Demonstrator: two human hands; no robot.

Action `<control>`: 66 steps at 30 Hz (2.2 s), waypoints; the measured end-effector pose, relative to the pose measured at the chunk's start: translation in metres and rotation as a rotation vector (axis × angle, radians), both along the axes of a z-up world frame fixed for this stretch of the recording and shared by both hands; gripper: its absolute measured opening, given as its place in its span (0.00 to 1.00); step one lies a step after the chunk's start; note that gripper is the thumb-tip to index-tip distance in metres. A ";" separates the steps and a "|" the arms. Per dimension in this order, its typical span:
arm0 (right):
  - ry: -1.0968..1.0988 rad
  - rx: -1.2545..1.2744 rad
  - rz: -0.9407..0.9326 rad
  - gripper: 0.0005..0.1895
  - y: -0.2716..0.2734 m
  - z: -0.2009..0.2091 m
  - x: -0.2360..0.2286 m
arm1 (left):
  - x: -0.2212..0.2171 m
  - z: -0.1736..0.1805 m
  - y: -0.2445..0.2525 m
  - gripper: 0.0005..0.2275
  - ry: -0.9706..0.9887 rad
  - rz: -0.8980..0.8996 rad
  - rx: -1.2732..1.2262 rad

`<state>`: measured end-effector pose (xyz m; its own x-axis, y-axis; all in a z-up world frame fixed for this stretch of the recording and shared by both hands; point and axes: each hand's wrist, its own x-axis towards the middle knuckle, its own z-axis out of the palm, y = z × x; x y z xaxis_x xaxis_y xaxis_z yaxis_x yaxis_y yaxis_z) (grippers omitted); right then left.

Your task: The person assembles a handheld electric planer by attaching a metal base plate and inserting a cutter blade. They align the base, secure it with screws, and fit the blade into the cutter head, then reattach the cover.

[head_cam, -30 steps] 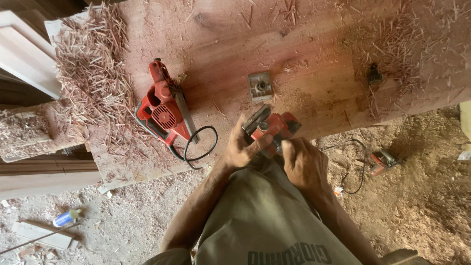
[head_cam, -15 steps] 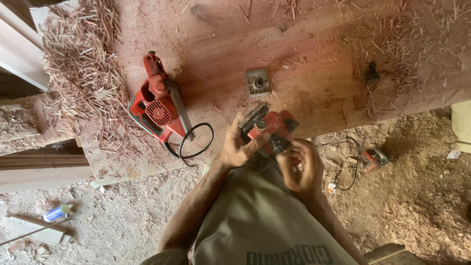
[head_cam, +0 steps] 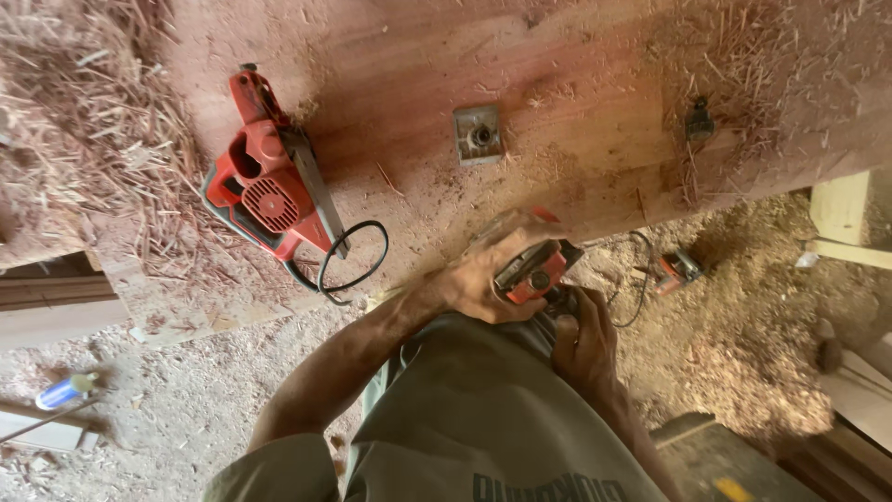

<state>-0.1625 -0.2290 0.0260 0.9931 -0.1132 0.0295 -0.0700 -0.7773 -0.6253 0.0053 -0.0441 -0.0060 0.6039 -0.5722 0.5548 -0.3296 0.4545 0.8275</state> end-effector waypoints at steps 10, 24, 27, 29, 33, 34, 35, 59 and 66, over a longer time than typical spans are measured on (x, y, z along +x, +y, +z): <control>0.498 0.311 -0.530 0.29 -0.001 0.009 -0.001 | 0.004 0.005 0.005 0.36 -0.033 -0.026 0.182; 0.584 0.419 -0.562 0.38 0.023 0.026 0.023 | 0.015 0.029 0.009 0.33 -0.131 0.120 -0.035; 0.692 0.320 -0.631 0.49 0.017 0.023 0.023 | 0.016 0.033 0.009 0.34 -0.046 0.038 0.015; 0.454 0.472 -0.588 0.39 0.023 0.028 0.019 | 0.015 0.034 0.012 0.34 0.039 -0.021 0.097; -0.049 0.598 -0.067 0.31 0.033 0.031 0.017 | 0.011 0.023 0.012 0.35 0.098 -0.075 0.105; 0.173 0.528 -0.231 0.30 0.034 0.030 0.016 | 0.010 0.019 0.011 0.36 0.126 -0.108 0.115; 0.401 0.459 -0.383 0.34 0.034 0.027 0.017 | 0.008 0.015 0.012 0.36 0.153 -0.131 0.115; 0.499 0.652 -0.577 0.42 0.037 0.021 0.016 | 0.013 0.013 0.016 0.38 0.147 -0.174 0.088; 0.387 0.530 -0.501 0.36 0.036 0.023 0.016 | 0.011 0.012 0.014 0.39 0.123 -0.148 0.095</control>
